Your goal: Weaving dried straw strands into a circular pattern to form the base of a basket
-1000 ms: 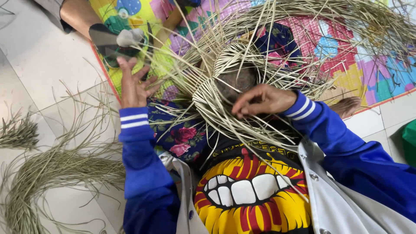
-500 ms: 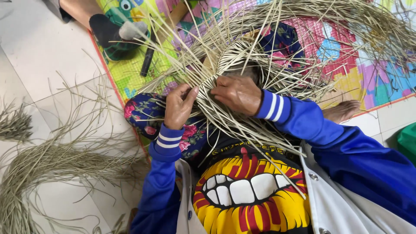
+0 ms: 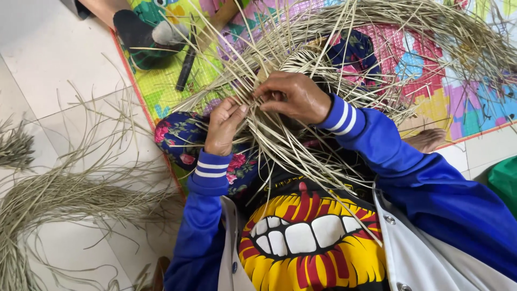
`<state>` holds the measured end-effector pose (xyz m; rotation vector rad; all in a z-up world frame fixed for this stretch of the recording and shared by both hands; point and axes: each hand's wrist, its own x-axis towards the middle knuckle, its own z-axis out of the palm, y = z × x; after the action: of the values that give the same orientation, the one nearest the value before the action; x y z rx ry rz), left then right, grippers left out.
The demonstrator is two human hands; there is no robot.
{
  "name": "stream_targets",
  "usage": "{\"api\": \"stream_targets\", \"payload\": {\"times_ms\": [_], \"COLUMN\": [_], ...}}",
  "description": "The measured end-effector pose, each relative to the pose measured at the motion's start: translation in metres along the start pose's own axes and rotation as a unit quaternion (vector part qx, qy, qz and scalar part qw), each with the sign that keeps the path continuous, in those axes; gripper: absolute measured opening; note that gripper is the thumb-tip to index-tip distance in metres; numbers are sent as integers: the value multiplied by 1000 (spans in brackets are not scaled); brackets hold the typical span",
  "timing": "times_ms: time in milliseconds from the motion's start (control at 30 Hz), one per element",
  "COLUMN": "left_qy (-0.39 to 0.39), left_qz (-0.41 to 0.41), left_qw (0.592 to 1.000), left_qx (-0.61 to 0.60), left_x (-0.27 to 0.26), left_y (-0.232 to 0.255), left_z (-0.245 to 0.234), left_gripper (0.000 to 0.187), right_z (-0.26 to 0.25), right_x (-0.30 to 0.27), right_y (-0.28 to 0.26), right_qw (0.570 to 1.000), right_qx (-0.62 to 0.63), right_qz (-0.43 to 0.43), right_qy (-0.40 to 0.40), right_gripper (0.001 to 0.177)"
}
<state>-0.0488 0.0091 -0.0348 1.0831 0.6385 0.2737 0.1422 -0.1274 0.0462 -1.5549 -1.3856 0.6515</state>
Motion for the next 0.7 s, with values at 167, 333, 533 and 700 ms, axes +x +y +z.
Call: {"api": "stream_targets", "payload": {"times_ms": [167,333,533,700], "left_qy": [-26,-43,-57,-67], "left_qz": [-7,-5,2,15], "left_qw": [1000,999,998,996], "left_qx": [10,15,25,48], "left_x": [2,-3,-9,-12], "left_y": [-4,15,31,40], "left_z": [-8,-2,5,10], "left_gripper": [20,19,19,16], "right_z": [15,30,8,-29], "right_x": [-28,-42,-28,-16], "right_y": [18,18,2,-34], "right_qw": [994,960,991,944], "right_qx": [-94,-261,51,292], "right_qz": [53,101,119,150], "right_qy": [-17,-20,-16,-28], "right_gripper": [26,34,13,7]}}
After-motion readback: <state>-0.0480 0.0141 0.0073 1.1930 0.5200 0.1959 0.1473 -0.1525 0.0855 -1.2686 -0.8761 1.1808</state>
